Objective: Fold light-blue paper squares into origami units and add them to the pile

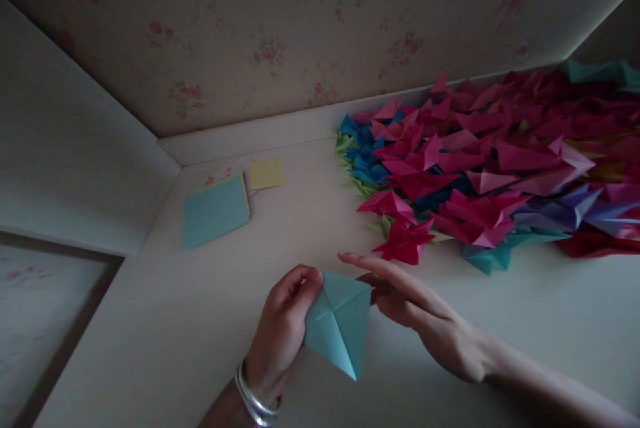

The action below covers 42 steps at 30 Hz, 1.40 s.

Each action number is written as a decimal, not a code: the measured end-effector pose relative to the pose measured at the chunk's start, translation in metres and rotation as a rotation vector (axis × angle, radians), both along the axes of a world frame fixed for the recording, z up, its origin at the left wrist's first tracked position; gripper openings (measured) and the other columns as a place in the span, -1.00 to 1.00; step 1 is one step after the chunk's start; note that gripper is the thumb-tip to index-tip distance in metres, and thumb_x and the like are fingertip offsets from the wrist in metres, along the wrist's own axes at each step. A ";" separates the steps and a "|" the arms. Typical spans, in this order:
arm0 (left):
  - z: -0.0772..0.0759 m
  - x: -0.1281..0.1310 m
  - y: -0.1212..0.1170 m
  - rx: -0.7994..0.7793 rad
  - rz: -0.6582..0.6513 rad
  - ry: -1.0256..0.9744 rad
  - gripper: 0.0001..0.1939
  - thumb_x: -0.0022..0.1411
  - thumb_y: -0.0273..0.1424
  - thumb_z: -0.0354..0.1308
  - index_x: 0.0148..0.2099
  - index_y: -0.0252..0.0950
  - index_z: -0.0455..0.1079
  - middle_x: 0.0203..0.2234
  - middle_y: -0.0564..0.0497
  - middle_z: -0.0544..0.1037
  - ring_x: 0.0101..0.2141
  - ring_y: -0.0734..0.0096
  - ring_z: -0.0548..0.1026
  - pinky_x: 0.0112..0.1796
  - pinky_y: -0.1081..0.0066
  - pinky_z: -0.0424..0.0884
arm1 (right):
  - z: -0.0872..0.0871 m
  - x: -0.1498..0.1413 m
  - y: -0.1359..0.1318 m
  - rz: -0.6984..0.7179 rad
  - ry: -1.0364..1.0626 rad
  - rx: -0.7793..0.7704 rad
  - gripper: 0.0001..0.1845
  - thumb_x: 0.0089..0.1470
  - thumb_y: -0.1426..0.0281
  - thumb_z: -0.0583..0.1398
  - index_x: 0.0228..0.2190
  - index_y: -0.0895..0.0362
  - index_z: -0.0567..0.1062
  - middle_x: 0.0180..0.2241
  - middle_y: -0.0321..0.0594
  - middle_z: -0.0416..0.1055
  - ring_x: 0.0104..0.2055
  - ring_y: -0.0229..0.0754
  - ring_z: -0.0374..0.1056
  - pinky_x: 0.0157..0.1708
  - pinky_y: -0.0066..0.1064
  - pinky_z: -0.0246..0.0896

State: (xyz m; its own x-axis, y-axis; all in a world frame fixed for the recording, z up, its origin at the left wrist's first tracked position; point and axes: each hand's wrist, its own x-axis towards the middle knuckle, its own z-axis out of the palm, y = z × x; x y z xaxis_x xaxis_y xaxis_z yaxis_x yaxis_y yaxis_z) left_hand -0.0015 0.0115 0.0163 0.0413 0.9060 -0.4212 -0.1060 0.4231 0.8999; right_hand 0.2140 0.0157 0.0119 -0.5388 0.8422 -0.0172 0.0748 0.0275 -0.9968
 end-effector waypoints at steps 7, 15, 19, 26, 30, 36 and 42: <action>0.001 0.002 -0.001 0.033 -0.087 0.083 -0.78 0.27 -0.19 0.22 -0.22 -0.24 0.52 -0.39 0.07 0.52 -0.33 0.40 0.44 -0.30 0.50 0.36 | -0.008 -0.008 0.003 -0.006 -0.038 0.644 -0.53 0.21 0.68 0.12 0.09 0.10 0.42 0.06 0.01 0.49 0.10 -0.13 0.43 0.04 -0.39 0.35; 0.014 -0.005 -0.007 0.313 -0.347 0.163 -0.59 0.39 -0.07 0.01 0.02 -0.22 0.49 -0.15 -0.07 0.63 -0.16 0.24 0.55 -0.12 0.37 0.44 | 0.003 -0.008 0.006 -0.226 -0.168 0.348 -0.79 0.26 0.44 0.19 -0.40 0.17 0.57 -0.53 -0.24 0.51 -0.51 -0.26 0.39 -0.52 -0.47 0.22; 0.012 -0.003 -0.006 0.224 -0.419 0.172 -0.77 0.30 -0.22 0.22 -0.16 -0.27 0.52 -0.41 0.00 0.63 -0.40 0.35 0.57 -0.36 0.46 0.50 | 0.011 -0.006 0.008 -0.113 -0.068 0.141 -0.70 0.28 0.38 0.16 -0.44 0.20 0.60 -0.53 -0.22 0.51 -0.49 -0.27 0.42 -0.49 -0.51 0.26; 0.010 -0.007 -0.007 0.197 -0.370 -0.034 -0.82 0.28 -0.32 0.25 -0.15 -0.22 0.65 -0.46 0.01 0.67 -0.51 0.42 0.59 -0.47 0.50 0.56 | 0.000 -0.005 0.007 -0.053 0.366 -0.378 -0.84 0.13 0.40 0.30 -0.25 0.12 0.70 -0.52 -0.22 0.61 -0.53 -0.28 0.52 -0.49 -0.56 0.43; 0.005 -0.011 -0.007 0.164 -0.329 -0.309 -0.81 0.17 -0.35 0.35 -0.13 -0.16 0.67 -0.44 -0.02 0.71 -0.52 0.39 0.64 -0.51 0.54 0.58 | -0.006 -0.009 0.004 -0.045 0.597 -0.636 -0.85 -0.02 0.51 0.31 -0.38 0.17 0.72 -0.61 -0.19 0.61 -0.61 -0.24 0.55 -0.58 -0.57 0.45; 0.007 -0.007 -0.012 0.062 -0.215 -0.499 -0.80 0.16 -0.29 0.35 -0.15 -0.17 0.67 -0.45 -0.03 0.69 -0.52 0.36 0.64 -0.51 0.48 0.60 | -0.002 -0.012 0.004 -0.075 0.687 -0.774 -0.87 -0.10 0.51 0.30 -0.46 0.20 0.70 -0.68 -0.18 0.58 -0.65 -0.19 0.54 -0.65 -0.59 0.42; 0.010 -0.005 -0.013 0.067 -0.170 -0.373 -0.82 0.18 -0.47 0.23 -0.32 -0.25 0.69 -0.49 -0.04 0.63 -0.51 0.37 0.60 -0.48 0.45 0.60 | 0.003 -0.012 0.007 -0.088 0.675 -0.755 -0.90 -0.11 0.41 0.37 -0.49 0.21 0.67 -0.66 -0.21 0.57 -0.64 -0.22 0.53 -0.62 -0.57 0.42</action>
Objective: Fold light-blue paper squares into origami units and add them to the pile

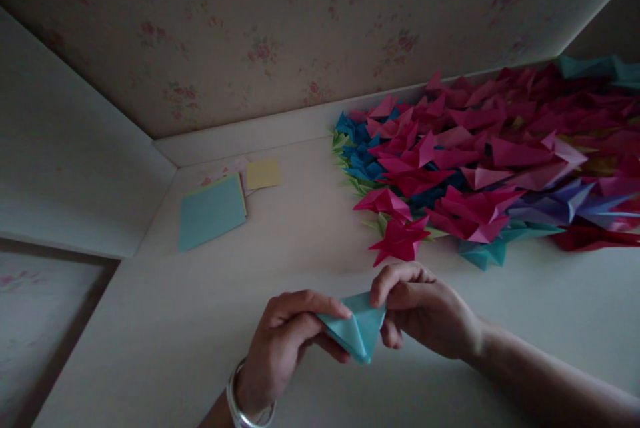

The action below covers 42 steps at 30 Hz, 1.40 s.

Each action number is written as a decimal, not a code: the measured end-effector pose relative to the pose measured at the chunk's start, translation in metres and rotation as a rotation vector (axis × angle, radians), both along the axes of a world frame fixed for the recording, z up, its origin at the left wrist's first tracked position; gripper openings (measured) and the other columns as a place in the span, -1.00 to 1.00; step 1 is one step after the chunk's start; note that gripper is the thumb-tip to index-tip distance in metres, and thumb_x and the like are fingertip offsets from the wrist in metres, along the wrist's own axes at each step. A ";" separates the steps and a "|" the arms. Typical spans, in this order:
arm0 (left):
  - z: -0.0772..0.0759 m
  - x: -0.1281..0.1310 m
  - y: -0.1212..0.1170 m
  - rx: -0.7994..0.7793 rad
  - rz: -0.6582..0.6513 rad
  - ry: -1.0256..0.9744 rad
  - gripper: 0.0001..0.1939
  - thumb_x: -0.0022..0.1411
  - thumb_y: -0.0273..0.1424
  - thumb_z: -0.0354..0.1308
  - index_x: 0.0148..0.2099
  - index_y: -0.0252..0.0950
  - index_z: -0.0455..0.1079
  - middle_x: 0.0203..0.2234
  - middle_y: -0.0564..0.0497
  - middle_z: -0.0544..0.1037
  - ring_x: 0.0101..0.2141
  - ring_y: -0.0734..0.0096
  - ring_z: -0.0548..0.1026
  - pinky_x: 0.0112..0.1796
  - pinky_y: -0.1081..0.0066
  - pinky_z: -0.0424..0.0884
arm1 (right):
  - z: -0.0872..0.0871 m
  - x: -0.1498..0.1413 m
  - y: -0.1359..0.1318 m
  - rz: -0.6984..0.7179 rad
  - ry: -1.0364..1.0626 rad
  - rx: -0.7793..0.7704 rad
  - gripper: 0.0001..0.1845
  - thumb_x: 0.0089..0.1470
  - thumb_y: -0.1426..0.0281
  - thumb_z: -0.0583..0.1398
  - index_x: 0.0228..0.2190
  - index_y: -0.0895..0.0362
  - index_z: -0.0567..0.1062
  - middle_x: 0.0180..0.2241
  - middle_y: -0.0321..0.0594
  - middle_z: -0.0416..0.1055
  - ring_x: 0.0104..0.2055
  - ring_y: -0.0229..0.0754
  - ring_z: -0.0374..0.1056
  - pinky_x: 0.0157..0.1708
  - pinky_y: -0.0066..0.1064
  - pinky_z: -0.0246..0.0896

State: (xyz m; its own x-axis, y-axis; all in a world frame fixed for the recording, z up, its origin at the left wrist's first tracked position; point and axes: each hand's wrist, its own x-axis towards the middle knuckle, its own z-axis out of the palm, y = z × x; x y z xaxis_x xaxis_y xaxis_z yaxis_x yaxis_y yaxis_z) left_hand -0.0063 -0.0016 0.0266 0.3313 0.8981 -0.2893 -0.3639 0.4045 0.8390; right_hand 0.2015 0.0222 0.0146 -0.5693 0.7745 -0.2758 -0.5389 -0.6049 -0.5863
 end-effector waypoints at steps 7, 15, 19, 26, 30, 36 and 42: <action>0.001 -0.006 0.001 0.090 -0.079 0.054 -0.82 0.21 -0.39 0.24 -0.18 -0.20 0.67 -0.36 -0.02 0.66 -0.39 0.32 0.63 -0.38 0.42 0.61 | -0.004 0.000 -0.002 -0.055 -0.148 0.230 -0.78 -0.01 0.30 0.43 -0.43 0.19 0.58 -0.56 -0.28 0.54 -0.54 -0.30 0.50 -0.51 -0.55 0.39; 0.006 0.004 0.005 0.266 -0.043 0.602 -0.66 0.35 -0.27 0.16 0.10 -0.22 0.53 -0.26 -0.08 0.70 -0.41 0.33 0.67 -0.40 0.47 0.62 | -0.004 -0.006 -0.002 -0.124 -0.375 0.318 -0.57 0.14 0.28 0.34 -0.02 0.09 0.35 -0.51 -0.43 0.40 -0.44 -0.33 0.38 -0.43 -0.52 0.28; 0.002 0.004 0.005 0.367 -0.001 0.757 -0.70 0.37 -0.29 0.12 0.06 -0.21 0.55 -0.33 -0.04 0.70 -0.45 0.33 0.66 -0.42 0.49 0.58 | -0.005 -0.010 -0.003 -0.017 -0.403 0.300 -0.47 0.13 0.24 0.33 0.03 0.10 0.27 -0.38 -0.31 0.46 -0.33 -0.22 0.44 -0.33 -0.38 0.34; -0.003 0.004 0.004 0.444 0.051 0.904 -0.70 0.40 -0.29 0.06 0.06 -0.18 0.53 -0.25 -0.05 0.70 -0.36 0.29 0.66 -0.32 0.45 0.53 | -0.007 -0.013 -0.003 -0.069 -0.448 0.319 -0.20 -0.03 0.30 0.43 0.14 0.08 0.19 -0.35 -0.29 0.52 -0.29 -0.19 0.50 -0.30 -0.39 0.37; -0.002 0.006 0.004 0.414 0.064 0.890 -0.69 0.41 -0.28 0.05 0.07 -0.20 0.52 -0.35 -0.04 0.68 -0.41 0.31 0.63 -0.36 0.46 0.49 | -0.012 -0.015 -0.003 -0.079 -0.462 0.367 -0.59 0.06 0.34 0.38 -0.08 0.10 0.39 -0.35 -0.28 0.57 -0.31 -0.22 0.51 -0.31 -0.44 0.38; 0.002 0.008 0.008 0.452 0.030 0.927 -0.76 0.35 -0.28 0.13 -0.08 -0.26 0.57 -0.47 0.00 0.62 -0.53 0.41 0.50 -0.51 0.52 0.36 | -0.011 -0.013 -0.005 -0.070 -0.701 0.513 -0.85 0.15 0.40 0.30 -0.21 0.13 0.49 -0.32 -0.20 0.61 -0.25 -0.16 0.55 -0.30 -0.43 0.41; -0.001 0.005 0.010 0.468 0.035 0.938 -0.80 0.33 -0.32 0.15 -0.17 -0.24 0.59 -0.46 0.00 0.63 -0.49 0.36 0.53 -0.43 0.48 0.39 | -0.012 -0.014 -0.008 -0.066 -0.749 0.604 -0.91 0.15 0.41 0.29 -0.26 0.10 0.51 -0.28 -0.19 0.62 -0.20 -0.12 0.58 -0.25 -0.40 0.47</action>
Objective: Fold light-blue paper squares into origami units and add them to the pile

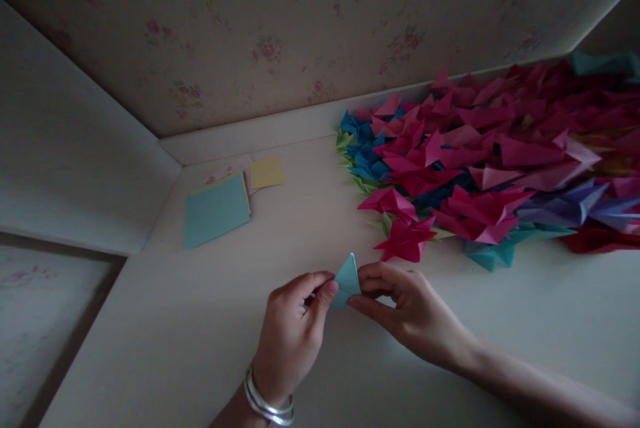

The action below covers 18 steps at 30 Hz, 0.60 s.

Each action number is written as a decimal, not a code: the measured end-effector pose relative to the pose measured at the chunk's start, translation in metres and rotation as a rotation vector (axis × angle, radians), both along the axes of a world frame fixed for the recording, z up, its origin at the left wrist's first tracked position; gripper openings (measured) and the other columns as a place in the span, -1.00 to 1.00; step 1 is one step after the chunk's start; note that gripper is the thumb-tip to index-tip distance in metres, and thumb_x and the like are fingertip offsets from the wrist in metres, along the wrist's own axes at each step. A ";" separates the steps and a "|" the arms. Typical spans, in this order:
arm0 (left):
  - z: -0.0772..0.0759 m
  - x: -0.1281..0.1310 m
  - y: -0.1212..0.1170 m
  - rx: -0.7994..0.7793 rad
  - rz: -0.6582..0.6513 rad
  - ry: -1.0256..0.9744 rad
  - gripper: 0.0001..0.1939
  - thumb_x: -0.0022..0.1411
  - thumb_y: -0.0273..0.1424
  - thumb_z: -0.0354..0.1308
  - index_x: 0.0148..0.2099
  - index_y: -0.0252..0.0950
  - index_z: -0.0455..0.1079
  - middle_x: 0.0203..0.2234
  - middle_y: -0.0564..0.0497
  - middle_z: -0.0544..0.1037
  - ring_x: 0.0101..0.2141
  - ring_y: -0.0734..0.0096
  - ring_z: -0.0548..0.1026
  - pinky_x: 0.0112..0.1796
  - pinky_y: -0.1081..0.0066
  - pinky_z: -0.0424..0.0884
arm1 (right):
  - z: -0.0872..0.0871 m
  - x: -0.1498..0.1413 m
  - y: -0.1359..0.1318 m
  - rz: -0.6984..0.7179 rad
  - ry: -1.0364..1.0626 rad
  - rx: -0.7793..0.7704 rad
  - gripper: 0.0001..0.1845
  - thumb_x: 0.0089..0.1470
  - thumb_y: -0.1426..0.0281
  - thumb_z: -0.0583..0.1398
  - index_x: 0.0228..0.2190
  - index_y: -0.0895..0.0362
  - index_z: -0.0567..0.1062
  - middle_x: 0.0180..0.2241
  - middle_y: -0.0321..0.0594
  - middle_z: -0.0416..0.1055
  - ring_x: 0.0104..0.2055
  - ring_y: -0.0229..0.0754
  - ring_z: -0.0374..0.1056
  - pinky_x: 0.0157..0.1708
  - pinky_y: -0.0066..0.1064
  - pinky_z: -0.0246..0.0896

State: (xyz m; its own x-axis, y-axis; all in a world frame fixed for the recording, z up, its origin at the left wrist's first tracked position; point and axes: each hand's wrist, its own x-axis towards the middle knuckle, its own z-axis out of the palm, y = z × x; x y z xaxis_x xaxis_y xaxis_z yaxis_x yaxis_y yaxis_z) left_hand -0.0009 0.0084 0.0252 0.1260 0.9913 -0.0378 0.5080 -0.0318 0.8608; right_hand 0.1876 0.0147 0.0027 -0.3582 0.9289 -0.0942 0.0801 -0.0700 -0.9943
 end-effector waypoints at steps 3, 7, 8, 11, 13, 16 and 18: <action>-0.001 -0.001 0.000 -0.008 0.010 0.007 -0.81 0.33 -0.33 0.16 -0.20 -0.26 0.59 -0.46 0.00 0.64 -0.48 0.36 0.54 -0.42 0.49 0.40 | -0.002 0.000 -0.001 -0.001 0.007 0.014 -0.91 0.15 0.41 0.29 -0.25 0.10 0.51 -0.29 -0.19 0.62 -0.20 -0.11 0.57 -0.24 -0.39 0.48; 0.001 -0.001 -0.001 -0.064 -0.017 -0.070 -0.80 0.31 -0.29 0.19 -0.17 -0.28 0.58 -0.40 -0.02 0.66 -0.44 0.36 0.56 -0.40 0.51 0.41 | -0.002 0.001 0.001 -0.007 0.028 0.002 -0.90 0.15 0.41 0.29 -0.24 0.10 0.52 -0.27 -0.19 0.61 -0.20 -0.12 0.57 -0.23 -0.40 0.47; 0.001 -0.001 -0.001 -0.073 -0.017 -0.091 -0.78 0.34 -0.28 0.16 -0.13 -0.27 0.58 -0.37 -0.03 0.67 -0.42 0.36 0.56 -0.40 0.51 0.41 | -0.001 0.001 0.002 -0.006 0.039 -0.012 -0.89 0.15 0.42 0.29 -0.23 0.10 0.52 -0.26 -0.18 0.62 -0.19 -0.12 0.57 -0.22 -0.40 0.47; 0.002 0.000 -0.001 -0.074 -0.004 -0.139 -0.71 0.41 -0.27 0.06 -0.03 -0.23 0.57 -0.28 -0.04 0.67 -0.39 0.37 0.53 -0.37 0.50 0.39 | 0.000 0.001 0.002 0.006 0.077 -0.054 -0.87 0.15 0.44 0.29 -0.21 0.12 0.52 -0.24 -0.17 0.62 -0.18 -0.12 0.57 -0.19 -0.39 0.47; 0.002 0.001 -0.002 -0.081 -0.005 -0.155 -0.70 0.41 -0.26 0.05 -0.03 -0.23 0.57 -0.32 -0.02 0.66 -0.40 0.37 0.52 -0.38 0.50 0.38 | 0.000 0.001 0.002 0.007 0.091 -0.065 -0.87 0.15 0.44 0.29 -0.21 0.12 0.52 -0.23 -0.17 0.62 -0.17 -0.12 0.57 -0.19 -0.38 0.48; 0.002 0.000 -0.001 -0.082 -0.010 -0.138 -0.72 0.38 -0.26 0.10 -0.07 -0.24 0.59 -0.41 -0.01 0.63 -0.42 0.35 0.51 -0.39 0.50 0.38 | 0.000 0.000 0.001 0.007 0.102 -0.078 -0.87 0.15 0.43 0.28 -0.21 0.12 0.53 -0.22 -0.16 0.62 -0.15 -0.10 0.56 -0.17 -0.36 0.47; 0.002 -0.001 0.001 -0.055 -0.016 -0.100 -0.74 0.38 -0.28 0.11 -0.09 -0.24 0.60 -0.42 -0.01 0.62 -0.41 0.35 0.52 -0.38 0.50 0.38 | 0.000 -0.001 0.000 0.023 0.094 -0.083 -0.85 0.16 0.42 0.27 -0.19 0.11 0.56 -0.22 -0.16 0.62 -0.17 -0.10 0.56 -0.16 -0.34 0.47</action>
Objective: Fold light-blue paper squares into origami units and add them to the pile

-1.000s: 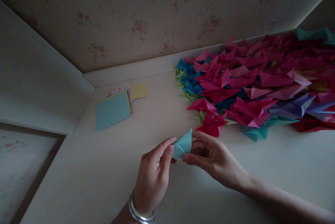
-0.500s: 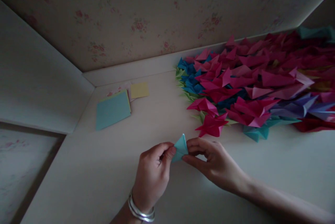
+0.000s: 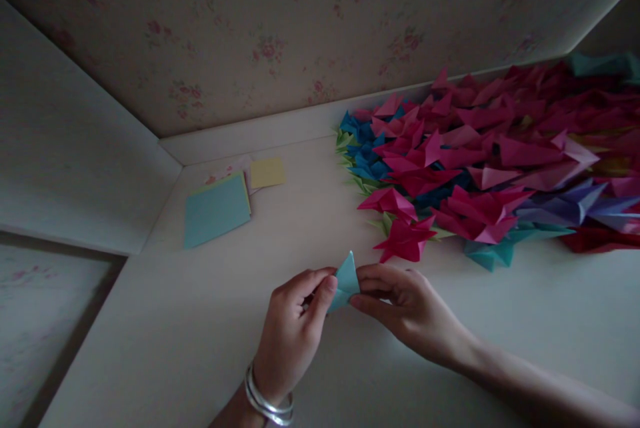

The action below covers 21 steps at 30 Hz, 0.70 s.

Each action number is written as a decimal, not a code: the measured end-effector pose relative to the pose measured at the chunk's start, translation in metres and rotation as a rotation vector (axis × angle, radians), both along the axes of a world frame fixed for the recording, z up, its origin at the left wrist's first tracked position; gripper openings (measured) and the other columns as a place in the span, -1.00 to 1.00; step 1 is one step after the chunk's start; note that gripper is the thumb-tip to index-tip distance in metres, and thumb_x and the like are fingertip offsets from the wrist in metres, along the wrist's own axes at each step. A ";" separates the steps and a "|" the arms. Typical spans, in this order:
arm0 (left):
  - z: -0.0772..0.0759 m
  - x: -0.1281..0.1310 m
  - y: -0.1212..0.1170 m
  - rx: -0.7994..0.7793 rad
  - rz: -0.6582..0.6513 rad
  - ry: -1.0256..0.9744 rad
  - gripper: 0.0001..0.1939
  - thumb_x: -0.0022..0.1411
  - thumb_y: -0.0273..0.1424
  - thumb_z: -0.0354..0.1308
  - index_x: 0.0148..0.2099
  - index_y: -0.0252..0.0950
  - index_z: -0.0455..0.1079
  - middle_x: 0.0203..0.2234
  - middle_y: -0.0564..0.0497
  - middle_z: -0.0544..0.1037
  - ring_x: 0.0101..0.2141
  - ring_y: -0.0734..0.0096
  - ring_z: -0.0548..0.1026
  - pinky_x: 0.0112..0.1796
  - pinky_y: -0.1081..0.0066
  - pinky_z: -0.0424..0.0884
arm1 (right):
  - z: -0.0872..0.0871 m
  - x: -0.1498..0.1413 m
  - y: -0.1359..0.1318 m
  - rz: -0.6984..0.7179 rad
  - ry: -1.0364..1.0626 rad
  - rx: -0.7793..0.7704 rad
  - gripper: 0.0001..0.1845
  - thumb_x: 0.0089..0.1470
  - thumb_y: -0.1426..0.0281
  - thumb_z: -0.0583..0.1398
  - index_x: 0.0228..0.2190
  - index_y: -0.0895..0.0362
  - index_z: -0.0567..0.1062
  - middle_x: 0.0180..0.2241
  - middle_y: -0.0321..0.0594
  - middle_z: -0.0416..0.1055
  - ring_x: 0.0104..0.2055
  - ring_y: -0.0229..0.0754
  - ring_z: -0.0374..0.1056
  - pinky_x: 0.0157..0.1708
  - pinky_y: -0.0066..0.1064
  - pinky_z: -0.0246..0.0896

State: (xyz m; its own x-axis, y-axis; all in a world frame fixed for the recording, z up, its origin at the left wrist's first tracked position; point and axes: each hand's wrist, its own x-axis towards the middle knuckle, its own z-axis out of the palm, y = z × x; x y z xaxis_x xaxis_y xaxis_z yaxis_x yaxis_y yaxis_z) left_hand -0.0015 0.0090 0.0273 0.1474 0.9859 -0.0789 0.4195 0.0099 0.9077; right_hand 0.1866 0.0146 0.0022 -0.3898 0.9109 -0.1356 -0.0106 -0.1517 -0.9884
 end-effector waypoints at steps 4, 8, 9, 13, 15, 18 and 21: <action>-0.002 -0.001 0.001 0.072 -0.003 0.073 -0.78 0.37 -0.33 0.12 -0.13 -0.25 0.59 -0.44 0.01 0.60 -0.45 0.40 0.51 -0.41 0.52 0.37 | -0.001 -0.001 -0.003 0.020 -0.065 0.003 -0.83 0.16 0.40 0.26 -0.18 0.10 0.58 -0.29 -0.18 0.61 -0.23 -0.10 0.55 -0.22 -0.35 0.45; -0.005 0.001 -0.001 0.176 0.012 0.132 -0.79 0.37 -0.39 0.11 -0.19 -0.28 0.58 -0.47 0.02 0.60 -0.49 0.43 0.50 -0.43 0.52 0.36 | -0.003 -0.001 -0.004 0.009 -0.103 -0.010 -0.89 0.14 0.41 0.27 -0.25 0.11 0.57 -0.31 -0.21 0.60 -0.24 -0.11 0.53 -0.32 -0.43 0.40; -0.006 0.001 -0.002 0.197 0.017 0.144 -0.79 0.36 -0.40 0.10 -0.19 -0.28 0.58 -0.47 0.02 0.60 -0.49 0.42 0.51 -0.42 0.51 0.36 | -0.003 -0.001 -0.004 0.012 -0.097 -0.016 -0.90 0.14 0.41 0.27 -0.26 0.10 0.57 -0.31 -0.22 0.60 -0.24 -0.12 0.53 -0.32 -0.44 0.39; -0.006 0.000 -0.004 0.228 0.041 0.178 -0.78 0.36 -0.41 0.09 -0.25 -0.30 0.55 -0.49 0.00 0.61 -0.52 0.41 0.51 -0.43 0.50 0.38 | -0.001 -0.002 -0.003 0.038 -0.043 -0.060 -0.91 0.13 0.42 0.27 -0.26 0.10 0.55 -0.33 -0.23 0.59 -0.24 -0.13 0.53 -0.29 -0.44 0.36; -0.006 0.000 -0.004 0.215 0.043 0.185 -0.77 0.36 -0.39 0.08 -0.27 -0.31 0.54 -0.52 0.01 0.59 -0.54 0.42 0.50 -0.44 0.50 0.38 | 0.001 -0.002 -0.002 0.045 -0.035 -0.066 -0.90 0.13 0.41 0.27 -0.26 0.11 0.54 -0.35 -0.23 0.58 -0.25 -0.13 0.51 -0.29 -0.43 0.35; -0.008 0.001 -0.005 0.200 0.018 0.195 -0.78 0.37 -0.39 0.08 -0.26 -0.30 0.52 -0.51 0.02 0.59 -0.52 0.42 0.51 -0.43 0.50 0.38 | 0.003 -0.001 -0.001 0.070 -0.042 -0.044 -0.88 0.13 0.34 0.28 -0.26 0.11 0.52 -0.37 -0.24 0.53 -0.29 -0.16 0.45 -0.31 -0.42 0.31; -0.011 0.005 -0.007 0.218 -0.050 0.200 -0.81 0.37 -0.44 0.06 -0.23 -0.30 0.50 -0.45 0.00 0.62 -0.45 0.40 0.54 -0.36 0.50 0.38 | 0.002 0.001 -0.001 0.047 -0.140 0.022 -0.75 0.17 0.23 0.25 -0.44 0.13 0.44 -0.52 -0.36 0.31 -0.46 -0.27 0.24 -0.49 -0.48 0.13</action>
State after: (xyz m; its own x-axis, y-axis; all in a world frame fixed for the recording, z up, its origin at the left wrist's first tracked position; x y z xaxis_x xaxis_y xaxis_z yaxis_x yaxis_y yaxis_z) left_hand 0.0037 0.0021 0.0161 0.1989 0.9748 0.1011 0.5852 -0.2009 0.7856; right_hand 0.1873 0.0138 0.0039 -0.4112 0.8952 -0.1718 0.1342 -0.1269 -0.9828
